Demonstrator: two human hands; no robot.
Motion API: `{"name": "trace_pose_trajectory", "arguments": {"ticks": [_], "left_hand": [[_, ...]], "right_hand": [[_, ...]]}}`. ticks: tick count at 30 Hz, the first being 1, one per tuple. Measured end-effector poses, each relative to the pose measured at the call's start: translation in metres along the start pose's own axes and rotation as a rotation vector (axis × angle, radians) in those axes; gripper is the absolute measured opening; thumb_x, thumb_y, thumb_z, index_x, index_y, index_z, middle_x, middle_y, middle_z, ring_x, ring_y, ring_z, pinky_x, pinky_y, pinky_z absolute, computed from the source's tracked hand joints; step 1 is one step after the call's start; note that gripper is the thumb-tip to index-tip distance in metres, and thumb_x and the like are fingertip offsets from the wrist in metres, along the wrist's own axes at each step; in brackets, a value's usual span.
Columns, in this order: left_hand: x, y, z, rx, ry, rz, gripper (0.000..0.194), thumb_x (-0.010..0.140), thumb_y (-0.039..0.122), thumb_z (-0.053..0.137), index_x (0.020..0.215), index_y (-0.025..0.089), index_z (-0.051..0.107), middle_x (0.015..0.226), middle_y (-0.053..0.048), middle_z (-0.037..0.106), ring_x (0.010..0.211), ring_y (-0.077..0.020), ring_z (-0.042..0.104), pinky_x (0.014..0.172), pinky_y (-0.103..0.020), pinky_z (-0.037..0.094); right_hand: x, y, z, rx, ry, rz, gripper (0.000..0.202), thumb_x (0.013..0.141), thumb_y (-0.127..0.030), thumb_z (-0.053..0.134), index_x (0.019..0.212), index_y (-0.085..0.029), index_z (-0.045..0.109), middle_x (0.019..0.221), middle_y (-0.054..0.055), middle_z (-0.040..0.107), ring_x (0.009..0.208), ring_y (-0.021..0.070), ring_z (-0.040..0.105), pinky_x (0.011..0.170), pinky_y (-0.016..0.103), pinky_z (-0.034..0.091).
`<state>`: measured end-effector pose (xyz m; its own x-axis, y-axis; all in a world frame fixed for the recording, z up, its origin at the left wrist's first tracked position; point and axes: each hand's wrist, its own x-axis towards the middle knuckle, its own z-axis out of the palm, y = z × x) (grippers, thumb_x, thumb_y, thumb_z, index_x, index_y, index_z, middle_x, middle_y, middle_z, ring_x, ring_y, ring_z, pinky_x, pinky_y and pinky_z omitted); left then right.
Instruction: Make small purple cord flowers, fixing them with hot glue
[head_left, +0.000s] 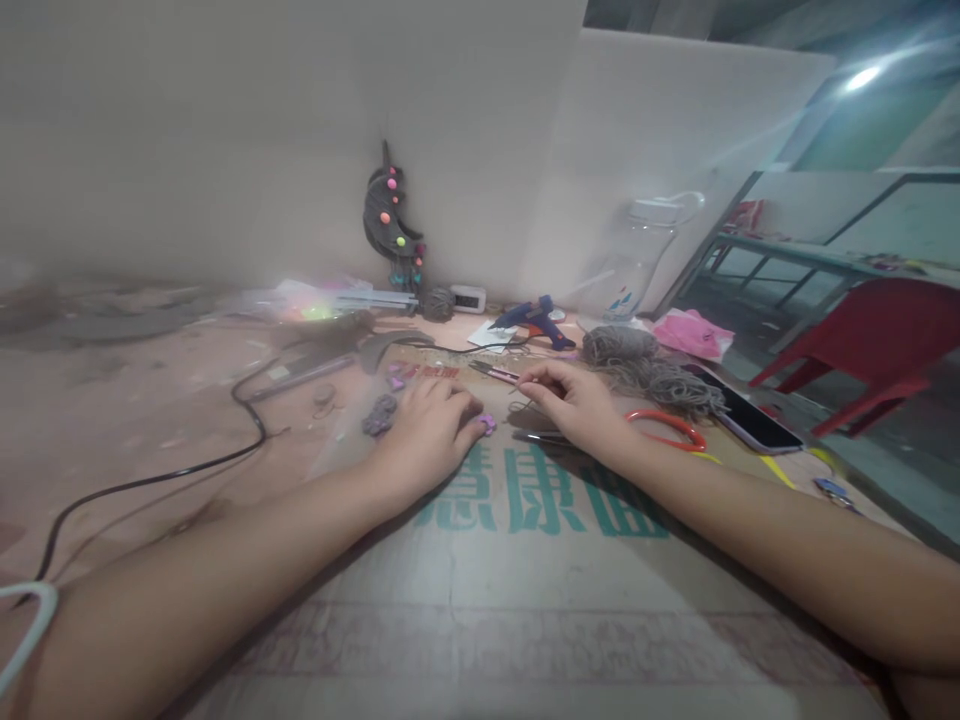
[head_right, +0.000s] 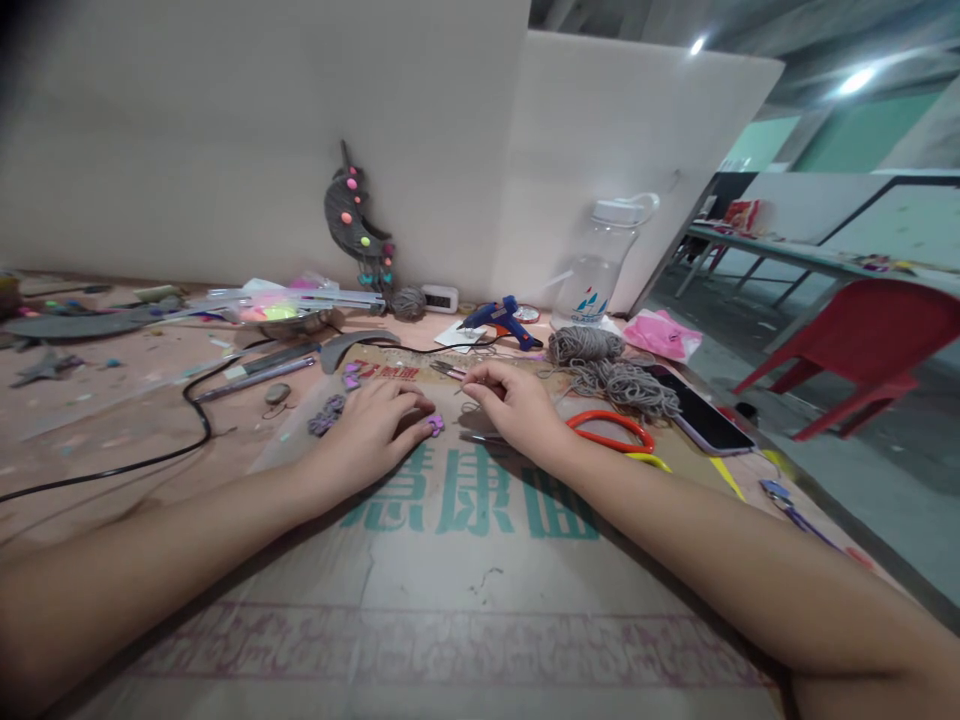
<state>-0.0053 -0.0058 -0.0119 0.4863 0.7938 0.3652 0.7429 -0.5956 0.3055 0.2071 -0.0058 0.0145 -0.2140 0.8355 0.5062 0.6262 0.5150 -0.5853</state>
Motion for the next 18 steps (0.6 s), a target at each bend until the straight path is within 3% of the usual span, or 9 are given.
{"name": "trace_pose_trajectory", "arguments": {"ticks": [5,9,14,18], "left_hand": [[0.003,0.003,-0.005,-0.094,-0.023,-0.042,0.024,0.088,0.041,0.058,0.092,0.02,0.067,0.099,-0.008,0.065,0.106,-0.0288,0.054,0.094,-0.046,0.039],[0.004,0.007,-0.01,-0.266,-0.029,-0.1,0.014,0.085,0.032,0.061,0.085,0.019,0.064,0.092,-0.006,0.068,0.097,-0.0256,0.058,0.088,-0.041,0.043],[0.003,0.01,-0.01,-0.549,-0.001,-0.155,0.012,0.087,0.028,0.057,0.093,0.018,0.062,0.094,-0.004,0.069,0.089,-0.0196,0.063,0.081,-0.034,0.048],[0.002,0.009,-0.006,-0.696,0.017,-0.149,0.025,0.087,0.028,0.058,0.11,0.019,0.058,0.095,-0.005,0.068,0.09,-0.0188,0.065,0.081,-0.033,0.05]], "right_hand": [[-0.002,-0.001,0.0,-0.018,-0.029,-0.053,0.01,0.085,-0.021,0.059,0.081,-0.017,0.068,0.064,-0.001,0.061,0.053,0.0102,0.045,0.05,0.023,0.034],[-0.005,-0.002,-0.001,-0.03,-0.027,-0.124,0.009,0.085,-0.02,0.059,0.082,-0.016,0.068,0.072,0.002,0.067,0.062,0.0126,0.055,0.058,0.024,0.041],[-0.01,-0.004,-0.001,-0.035,0.0,-0.193,0.008,0.087,-0.02,0.059,0.085,-0.017,0.066,0.079,0.003,0.07,0.071,0.0141,0.062,0.067,0.025,0.046],[-0.012,-0.004,-0.001,-0.047,-0.013,-0.183,0.009,0.088,-0.019,0.057,0.086,-0.017,0.066,0.078,0.002,0.07,0.069,0.0137,0.062,0.065,0.024,0.046]]}}
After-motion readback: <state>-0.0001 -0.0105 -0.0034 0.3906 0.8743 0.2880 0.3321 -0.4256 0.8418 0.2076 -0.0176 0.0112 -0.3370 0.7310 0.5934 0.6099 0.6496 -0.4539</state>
